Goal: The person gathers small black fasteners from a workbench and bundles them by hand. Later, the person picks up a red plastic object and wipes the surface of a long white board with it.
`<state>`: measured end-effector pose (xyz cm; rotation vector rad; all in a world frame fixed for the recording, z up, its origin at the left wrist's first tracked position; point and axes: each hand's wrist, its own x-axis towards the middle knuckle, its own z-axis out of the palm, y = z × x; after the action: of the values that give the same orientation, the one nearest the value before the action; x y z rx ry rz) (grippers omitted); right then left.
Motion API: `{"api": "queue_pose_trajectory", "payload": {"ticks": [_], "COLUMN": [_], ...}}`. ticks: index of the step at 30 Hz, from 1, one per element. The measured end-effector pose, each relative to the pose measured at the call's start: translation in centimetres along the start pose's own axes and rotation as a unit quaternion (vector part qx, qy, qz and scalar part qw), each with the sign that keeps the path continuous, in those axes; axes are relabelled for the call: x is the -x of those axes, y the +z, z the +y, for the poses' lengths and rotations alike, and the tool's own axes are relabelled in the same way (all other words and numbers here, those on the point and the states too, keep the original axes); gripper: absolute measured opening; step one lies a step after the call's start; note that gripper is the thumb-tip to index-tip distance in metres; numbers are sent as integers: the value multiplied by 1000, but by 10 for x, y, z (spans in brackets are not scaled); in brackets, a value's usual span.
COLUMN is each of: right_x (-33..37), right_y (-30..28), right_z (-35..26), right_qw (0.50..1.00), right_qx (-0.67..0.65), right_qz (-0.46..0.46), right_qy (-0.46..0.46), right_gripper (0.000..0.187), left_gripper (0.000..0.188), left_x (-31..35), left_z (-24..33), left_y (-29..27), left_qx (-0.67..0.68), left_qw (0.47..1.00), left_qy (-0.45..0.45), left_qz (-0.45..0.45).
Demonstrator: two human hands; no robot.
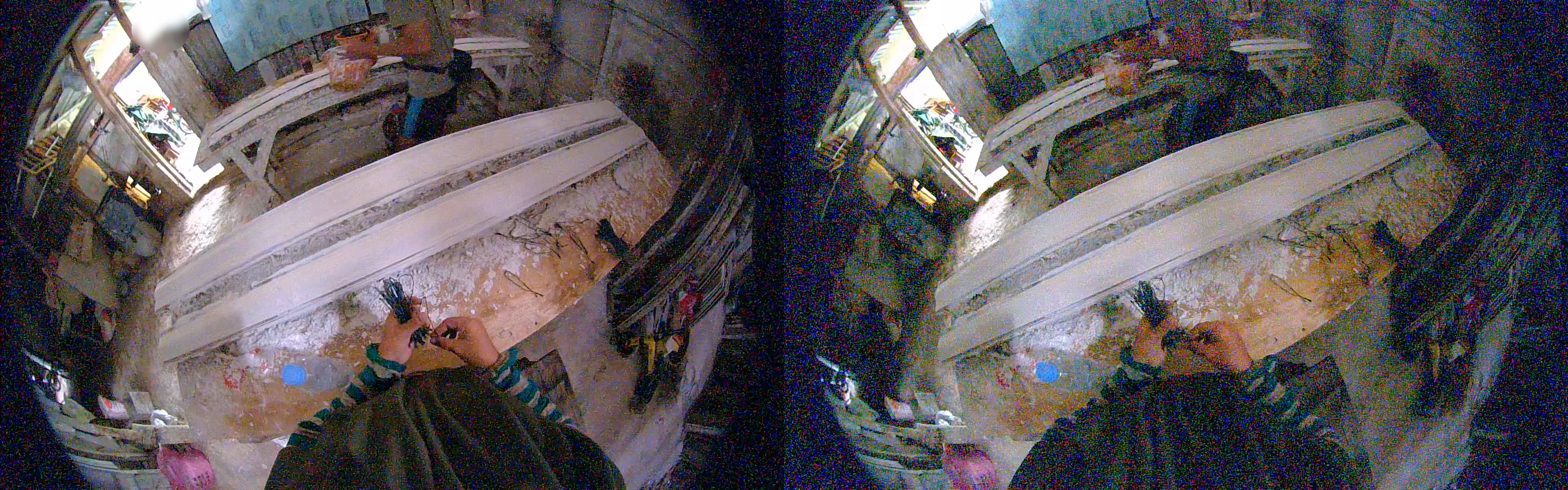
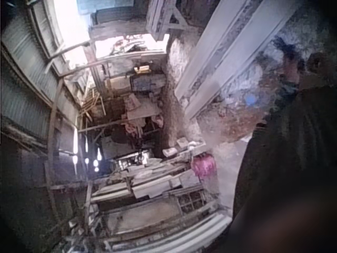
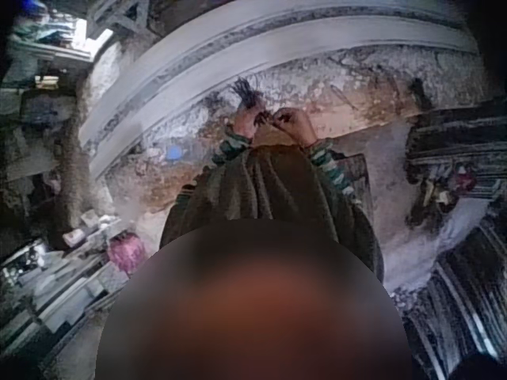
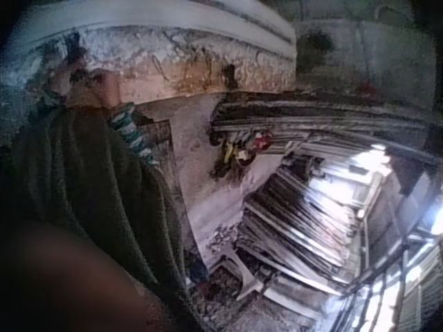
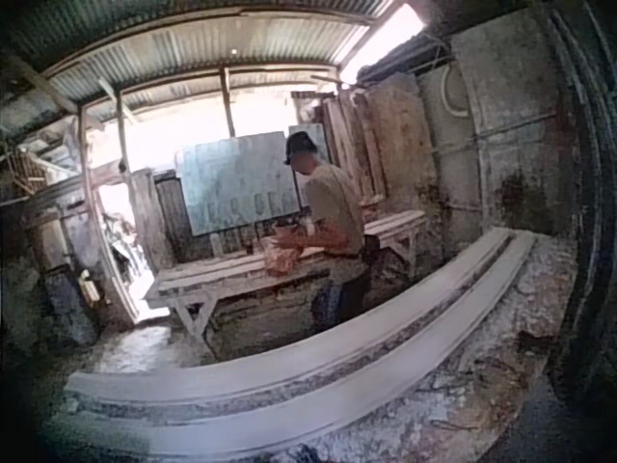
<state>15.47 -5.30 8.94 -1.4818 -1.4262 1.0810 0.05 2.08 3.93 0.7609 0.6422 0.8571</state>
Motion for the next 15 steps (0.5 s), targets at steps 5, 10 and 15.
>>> {"api": "queue_pose_trajectory", "payload": {"ticks": [5,10,15], "right_x": [4,3,2], "right_y": [2,-4,-12], "right_z": [-11,-7,-4], "right_qw": [1000,999,991], "right_qx": [3,-22,-9], "right_qz": [2,10,127], "right_qy": [-2,27,37], "right_gripper": [9,14,15], "left_gripper": [22,27,30], "left_x": [-1,-3,1], "left_z": [-6,-2,2], "left_y": [-2,-4,-2], "left_qx": [15,69,162], "left_qw": [999,997,986], "left_qy": [-39,-14,-35], "left_qz": [31,-24,5]}}
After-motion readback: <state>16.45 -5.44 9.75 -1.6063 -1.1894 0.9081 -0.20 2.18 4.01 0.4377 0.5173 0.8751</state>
